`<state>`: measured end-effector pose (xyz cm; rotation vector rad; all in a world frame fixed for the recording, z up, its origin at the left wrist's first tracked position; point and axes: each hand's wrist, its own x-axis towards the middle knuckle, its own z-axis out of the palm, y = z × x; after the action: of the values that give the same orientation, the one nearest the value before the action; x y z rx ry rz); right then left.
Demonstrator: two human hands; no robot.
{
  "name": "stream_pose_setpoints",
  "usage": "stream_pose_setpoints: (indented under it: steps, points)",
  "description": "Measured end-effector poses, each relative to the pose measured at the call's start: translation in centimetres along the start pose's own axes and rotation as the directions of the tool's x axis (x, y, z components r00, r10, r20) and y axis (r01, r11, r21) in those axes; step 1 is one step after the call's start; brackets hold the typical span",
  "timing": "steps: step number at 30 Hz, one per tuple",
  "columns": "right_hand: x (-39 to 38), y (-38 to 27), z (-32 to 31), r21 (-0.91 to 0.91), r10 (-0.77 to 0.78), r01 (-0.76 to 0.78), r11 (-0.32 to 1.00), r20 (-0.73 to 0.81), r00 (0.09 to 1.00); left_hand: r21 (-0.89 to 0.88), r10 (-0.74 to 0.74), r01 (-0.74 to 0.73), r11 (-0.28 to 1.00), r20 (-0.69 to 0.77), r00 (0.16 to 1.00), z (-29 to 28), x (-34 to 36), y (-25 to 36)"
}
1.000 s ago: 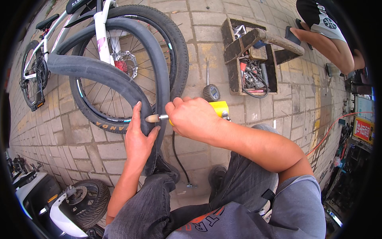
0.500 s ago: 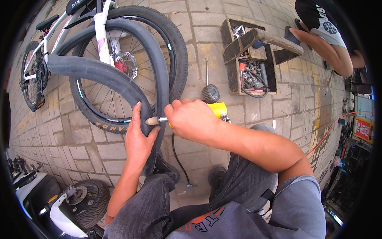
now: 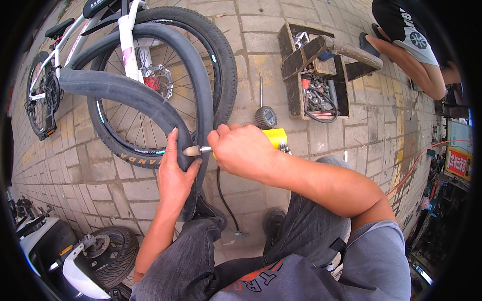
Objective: The person roughens a bicycle inner tube with a rotary tool, applies glue, and presses a patch onto the tube. The person then uses a metal clamp to secure the patch.
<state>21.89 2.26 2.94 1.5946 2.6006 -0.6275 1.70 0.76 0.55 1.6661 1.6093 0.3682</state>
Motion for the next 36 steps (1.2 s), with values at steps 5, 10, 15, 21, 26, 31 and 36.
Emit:
stream_pose_setpoints:
  steps: [5,10,15,21,26,31,36]
  points:
    - [0.02,0.02,0.06,0.006,-0.007,0.007,1.0,-0.003,1.0,-0.002,0.001,-0.001,1.0,0.003,1.0,0.03,0.02,-0.1]
    - [0.11,-0.02,-0.05,0.007,-0.005,0.005,1.0,0.0,1.0,0.012,0.008,-0.008,1.0,-0.005,1.0,0.03,-0.01,-0.03]
    - [-0.26,-0.38,0.12,0.008,-0.024,0.023,1.0,0.033,0.999,-0.006,-0.015,0.015,1.0,-0.012,1.0,0.22,0.12,-0.25]
    - [0.08,0.24,-0.11,0.012,-0.007,0.007,1.0,-0.035,0.999,-0.006,0.015,-0.015,1.0,-0.018,1.0,-0.04,0.01,-0.1]
    - [-0.08,-0.13,0.0,0.017,-0.028,0.028,0.999,-0.032,0.999,0.001,0.024,-0.024,1.0,-0.015,1.0,-0.05,0.0,-0.25]
    - [-0.14,-0.44,0.0,0.004,-0.031,0.031,0.999,-0.004,1.0,-0.018,0.017,-0.017,1.0,-0.013,1.0,0.0,0.04,-0.24]
    - [-0.15,-0.12,0.13,-0.01,-0.046,0.045,0.999,-0.056,0.997,-0.017,0.016,-0.016,1.0,-0.011,1.0,0.05,-0.05,-0.19]
